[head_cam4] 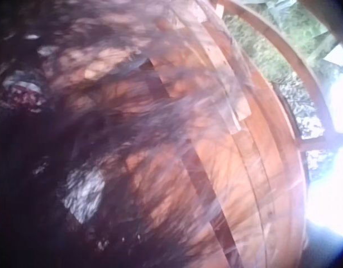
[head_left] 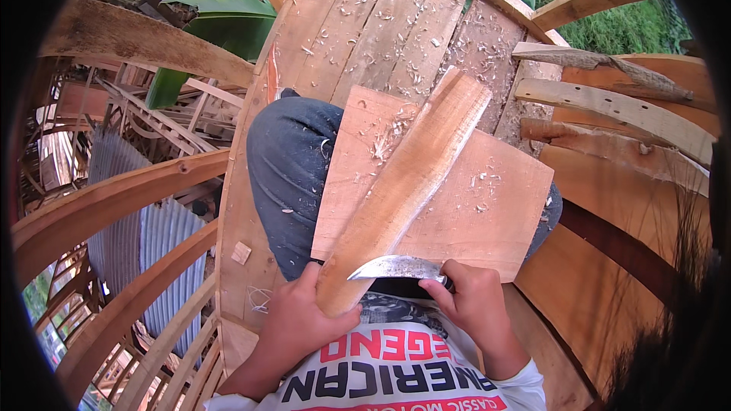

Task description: The person sits cross-legged on a wooden platform and uses a curved knife to shave and shape a long, thin piece of wood. They hold the wood with their left hand and repeatedly scrape the surface with the knife in their right hand, producing wood shavings.

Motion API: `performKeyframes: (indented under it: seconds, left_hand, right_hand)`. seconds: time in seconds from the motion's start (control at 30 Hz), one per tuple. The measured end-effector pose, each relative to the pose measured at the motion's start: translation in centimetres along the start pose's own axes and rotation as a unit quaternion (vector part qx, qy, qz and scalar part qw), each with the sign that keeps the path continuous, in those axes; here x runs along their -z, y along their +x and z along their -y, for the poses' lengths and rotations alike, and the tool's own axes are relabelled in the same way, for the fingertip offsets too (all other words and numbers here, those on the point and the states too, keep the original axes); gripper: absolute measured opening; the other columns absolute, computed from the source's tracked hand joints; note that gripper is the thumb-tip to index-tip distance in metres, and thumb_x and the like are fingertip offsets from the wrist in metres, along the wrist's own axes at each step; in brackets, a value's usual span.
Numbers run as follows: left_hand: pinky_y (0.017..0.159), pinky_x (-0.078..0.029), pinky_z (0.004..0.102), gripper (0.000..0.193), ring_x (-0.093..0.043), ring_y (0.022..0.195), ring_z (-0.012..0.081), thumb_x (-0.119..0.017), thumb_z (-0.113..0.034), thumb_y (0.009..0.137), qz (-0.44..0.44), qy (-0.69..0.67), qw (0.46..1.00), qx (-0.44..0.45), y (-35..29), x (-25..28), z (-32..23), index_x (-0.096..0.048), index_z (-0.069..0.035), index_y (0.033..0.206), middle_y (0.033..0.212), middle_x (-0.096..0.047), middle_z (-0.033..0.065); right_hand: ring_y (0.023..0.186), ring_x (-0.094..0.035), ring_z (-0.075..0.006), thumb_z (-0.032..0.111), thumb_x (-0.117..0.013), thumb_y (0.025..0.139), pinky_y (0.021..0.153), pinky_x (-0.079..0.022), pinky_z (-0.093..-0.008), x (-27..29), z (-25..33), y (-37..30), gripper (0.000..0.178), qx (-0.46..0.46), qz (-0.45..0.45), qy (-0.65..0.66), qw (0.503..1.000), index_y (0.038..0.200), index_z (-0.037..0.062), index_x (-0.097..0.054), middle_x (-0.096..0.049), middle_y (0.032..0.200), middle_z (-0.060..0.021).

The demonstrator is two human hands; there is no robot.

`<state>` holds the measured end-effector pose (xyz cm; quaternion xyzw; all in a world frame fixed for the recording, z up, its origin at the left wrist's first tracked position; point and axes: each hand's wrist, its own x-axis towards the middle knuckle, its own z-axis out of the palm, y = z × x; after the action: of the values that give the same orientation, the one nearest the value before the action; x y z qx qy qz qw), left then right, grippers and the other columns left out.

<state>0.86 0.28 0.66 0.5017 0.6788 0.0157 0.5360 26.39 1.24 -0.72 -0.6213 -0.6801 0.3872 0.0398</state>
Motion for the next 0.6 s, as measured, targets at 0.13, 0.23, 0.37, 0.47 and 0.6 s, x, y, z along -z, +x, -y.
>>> performKeyframes:
  seconds: [0.13,0.23,0.37,0.47,0.6]
  left_hand:
    - [0.071,-0.054,0.0436,0.059,-0.069,0.079,0.0381,-0.079,-0.039,0.069,0.009,-0.007,1.000,-0.004,0.3,0.1,0.4,-0.054,0.001,0.105,0.082,-0.067,0.0247]
    - [0.068,-0.054,0.0431,0.056,-0.069,0.074,0.0361,-0.079,-0.039,0.070,0.004,0.006,1.000,-0.006,0.0,-0.1,0.6,-0.054,0.000,0.102,0.077,-0.067,0.0217]
    - [0.064,-0.054,0.0424,0.055,-0.069,0.069,0.0341,-0.079,-0.040,0.070,-0.001,0.044,0.999,-0.030,-0.2,-0.4,1.1,-0.053,-0.002,0.098,0.073,-0.067,0.0190]
    - [0.062,-0.053,0.0423,0.055,-0.069,0.068,0.0335,-0.079,-0.041,0.070,-0.005,0.043,0.998,-0.047,0.0,-0.4,1.4,-0.052,-0.002,0.098,0.072,-0.066,0.0181]
    - [0.060,-0.053,0.0420,0.055,-0.069,0.067,0.0329,-0.080,-0.040,0.071,-0.010,0.022,0.998,-0.051,0.0,-0.8,1.8,-0.052,-0.002,0.098,0.072,-0.066,0.0178]
  right_hand:
    - [0.050,-0.060,-0.0299,0.044,-0.072,0.082,0.047,-0.046,-0.0377,-0.2,0.9,0.3,0.042,-0.021,-0.011,-0.057,0.998,0.074,0.0042,-0.063,-0.059,0.057,-0.0132]
    - [0.049,-0.060,-0.0297,0.046,-0.072,0.081,0.046,-0.045,-0.0377,-0.5,-0.1,0.5,0.043,-0.010,-0.056,-0.106,0.993,0.071,0.0047,-0.062,-0.058,0.055,-0.0126]
    - [0.048,-0.059,-0.0292,0.046,-0.073,0.080,0.045,-0.044,-0.0373,1.4,-0.5,1.1,0.046,-0.057,-0.062,-0.185,0.979,0.066,0.0051,-0.058,-0.056,0.053,-0.0121]
    - [0.048,-0.059,-0.0279,0.047,-0.073,0.080,0.045,-0.044,-0.0365,1.5,0.1,0.7,0.046,-0.032,-0.055,-0.175,0.983,0.067,0.0050,-0.058,-0.057,0.054,-0.0113]
    - [0.048,-0.059,-0.0266,0.047,-0.073,0.079,0.045,-0.044,-0.0358,0.0,1.2,0.2,0.045,0.000,-0.023,-0.135,0.991,0.068,0.0057,-0.060,-0.057,0.054,-0.0092]
